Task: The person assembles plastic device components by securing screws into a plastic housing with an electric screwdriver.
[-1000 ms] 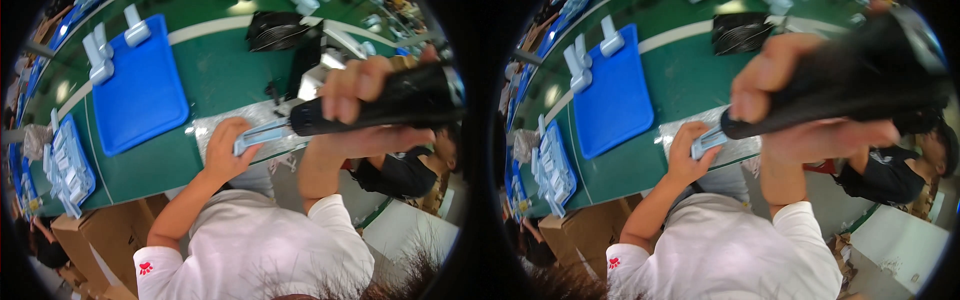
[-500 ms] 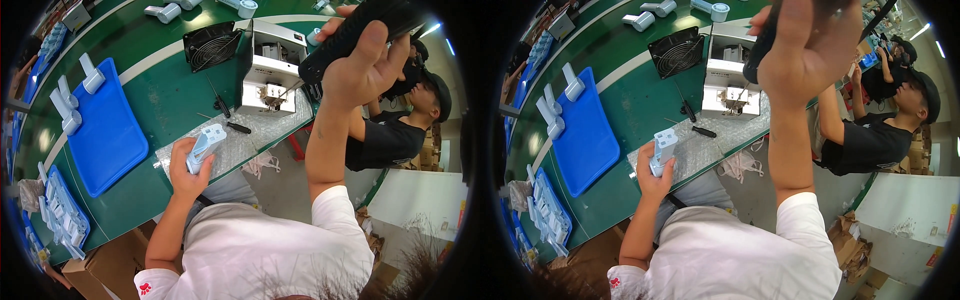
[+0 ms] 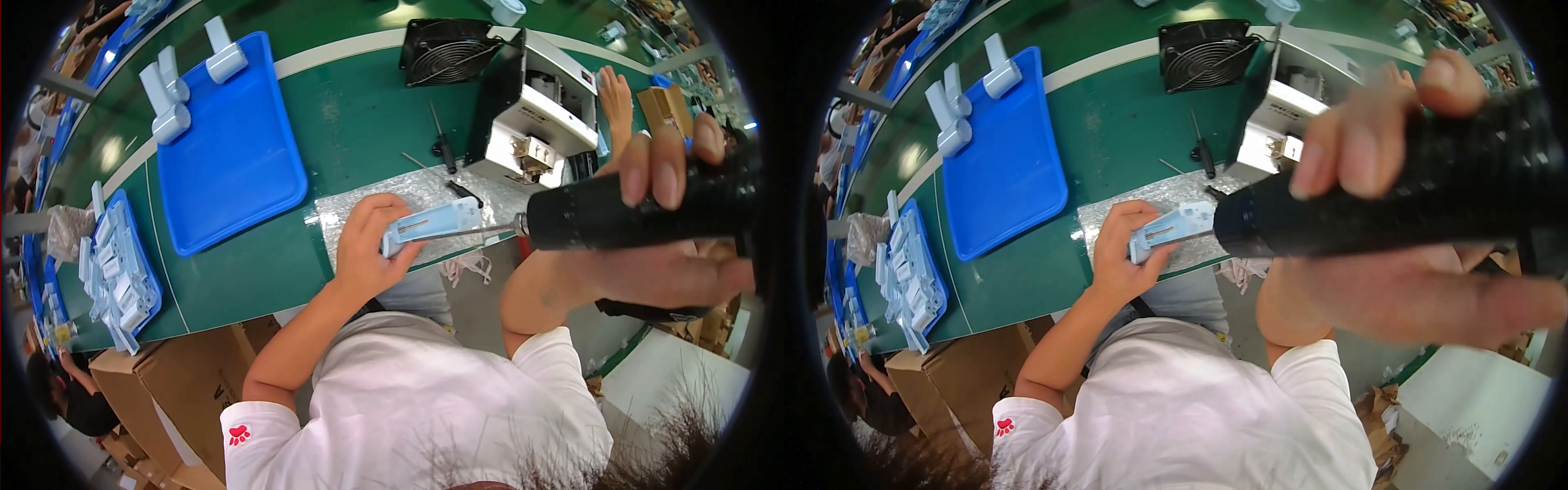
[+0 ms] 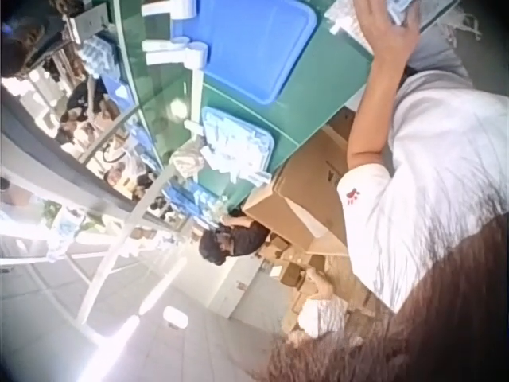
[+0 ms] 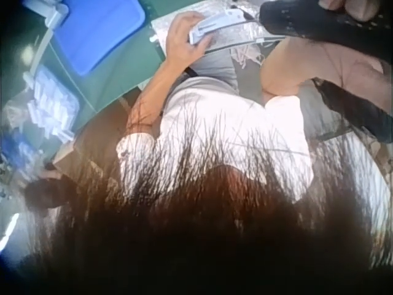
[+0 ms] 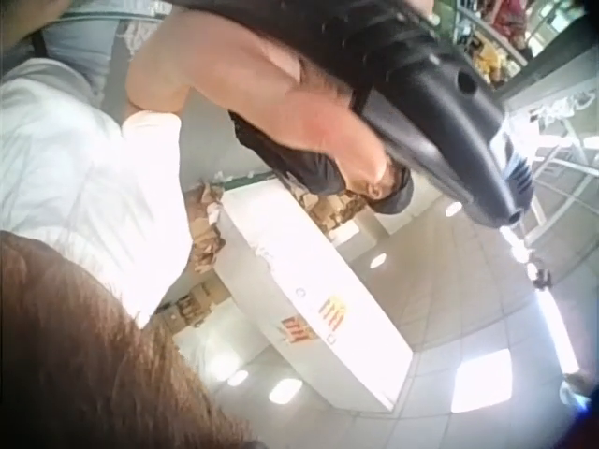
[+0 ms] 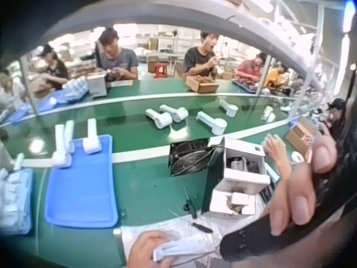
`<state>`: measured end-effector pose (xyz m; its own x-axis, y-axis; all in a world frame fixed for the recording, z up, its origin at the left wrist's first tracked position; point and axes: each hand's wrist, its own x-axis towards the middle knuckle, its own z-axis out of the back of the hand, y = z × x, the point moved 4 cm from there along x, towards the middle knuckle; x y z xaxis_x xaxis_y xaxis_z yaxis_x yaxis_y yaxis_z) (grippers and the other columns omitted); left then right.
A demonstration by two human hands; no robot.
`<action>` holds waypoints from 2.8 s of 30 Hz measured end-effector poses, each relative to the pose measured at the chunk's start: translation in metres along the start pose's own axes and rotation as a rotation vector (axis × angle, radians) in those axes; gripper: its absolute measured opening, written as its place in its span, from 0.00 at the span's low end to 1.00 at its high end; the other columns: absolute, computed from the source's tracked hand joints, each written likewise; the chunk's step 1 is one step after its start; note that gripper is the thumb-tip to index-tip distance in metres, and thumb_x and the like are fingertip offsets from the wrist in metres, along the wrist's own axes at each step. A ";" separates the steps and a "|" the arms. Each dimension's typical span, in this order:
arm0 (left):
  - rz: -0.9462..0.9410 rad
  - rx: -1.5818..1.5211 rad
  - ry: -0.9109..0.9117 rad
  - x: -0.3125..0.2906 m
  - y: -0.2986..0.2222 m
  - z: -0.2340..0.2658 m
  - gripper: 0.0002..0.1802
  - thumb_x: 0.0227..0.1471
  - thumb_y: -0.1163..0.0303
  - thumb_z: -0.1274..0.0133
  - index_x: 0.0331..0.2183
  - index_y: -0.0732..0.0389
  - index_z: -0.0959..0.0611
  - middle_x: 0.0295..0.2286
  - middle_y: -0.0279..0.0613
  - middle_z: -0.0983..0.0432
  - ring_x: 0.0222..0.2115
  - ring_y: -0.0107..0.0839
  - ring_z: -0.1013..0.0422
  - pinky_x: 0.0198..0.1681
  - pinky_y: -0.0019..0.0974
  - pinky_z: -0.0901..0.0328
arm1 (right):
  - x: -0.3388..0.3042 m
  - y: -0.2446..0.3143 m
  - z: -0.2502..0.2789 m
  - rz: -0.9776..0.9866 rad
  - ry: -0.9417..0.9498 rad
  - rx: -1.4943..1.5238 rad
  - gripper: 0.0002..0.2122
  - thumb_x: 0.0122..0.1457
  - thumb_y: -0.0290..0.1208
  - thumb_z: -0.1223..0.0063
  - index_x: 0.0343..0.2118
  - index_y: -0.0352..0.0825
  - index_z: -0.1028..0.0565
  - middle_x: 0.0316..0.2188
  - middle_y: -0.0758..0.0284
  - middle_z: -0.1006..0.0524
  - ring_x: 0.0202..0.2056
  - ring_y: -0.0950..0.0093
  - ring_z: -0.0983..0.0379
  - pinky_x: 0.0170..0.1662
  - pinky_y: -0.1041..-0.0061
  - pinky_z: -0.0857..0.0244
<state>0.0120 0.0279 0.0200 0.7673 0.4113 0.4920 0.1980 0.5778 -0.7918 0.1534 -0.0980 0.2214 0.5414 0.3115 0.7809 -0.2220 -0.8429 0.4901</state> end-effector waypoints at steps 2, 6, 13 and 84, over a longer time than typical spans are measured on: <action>0.025 -0.007 -0.022 0.000 0.001 0.001 0.21 0.33 0.74 0.33 0.34 0.62 0.22 0.36 0.45 0.27 0.35 0.43 0.29 0.37 0.39 0.33 | -0.004 -0.010 0.001 -0.005 -0.035 -0.003 0.35 0.54 0.58 0.49 0.50 0.27 0.39 0.41 0.60 0.36 0.29 0.74 0.34 0.31 0.77 0.39; 0.034 0.006 -0.015 0.002 0.000 0.004 0.20 0.32 0.72 0.32 0.32 0.61 0.21 0.36 0.42 0.27 0.36 0.41 0.29 0.37 0.38 0.32 | -0.016 -0.026 0.009 -0.003 -0.190 -0.104 0.36 0.54 0.65 0.55 0.45 0.28 0.36 0.39 0.57 0.33 0.26 0.74 0.33 0.27 0.77 0.38; 0.007 -0.006 -0.018 0.000 0.003 0.005 0.21 0.31 0.72 0.32 0.33 0.62 0.22 0.36 0.42 0.27 0.35 0.41 0.29 0.36 0.38 0.32 | -0.021 -0.025 0.012 0.018 -0.213 -0.090 0.36 0.54 0.61 0.50 0.43 0.24 0.38 0.38 0.60 0.37 0.27 0.75 0.36 0.24 0.78 0.40; -0.042 0.020 0.004 -0.002 0.001 0.002 0.24 0.31 0.72 0.33 0.34 0.62 0.23 0.37 0.43 0.27 0.34 0.42 0.29 0.34 0.37 0.32 | -0.030 -0.015 0.000 -0.176 0.070 -0.006 0.36 0.51 0.57 0.43 0.48 0.28 0.40 0.40 0.60 0.40 0.31 0.72 0.37 0.32 0.75 0.41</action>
<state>0.0096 0.0290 0.0191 0.7613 0.3835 0.5227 0.2173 0.6087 -0.7631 0.1403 -0.0942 0.1907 0.5148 0.4835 0.7080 -0.1339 -0.7703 0.6235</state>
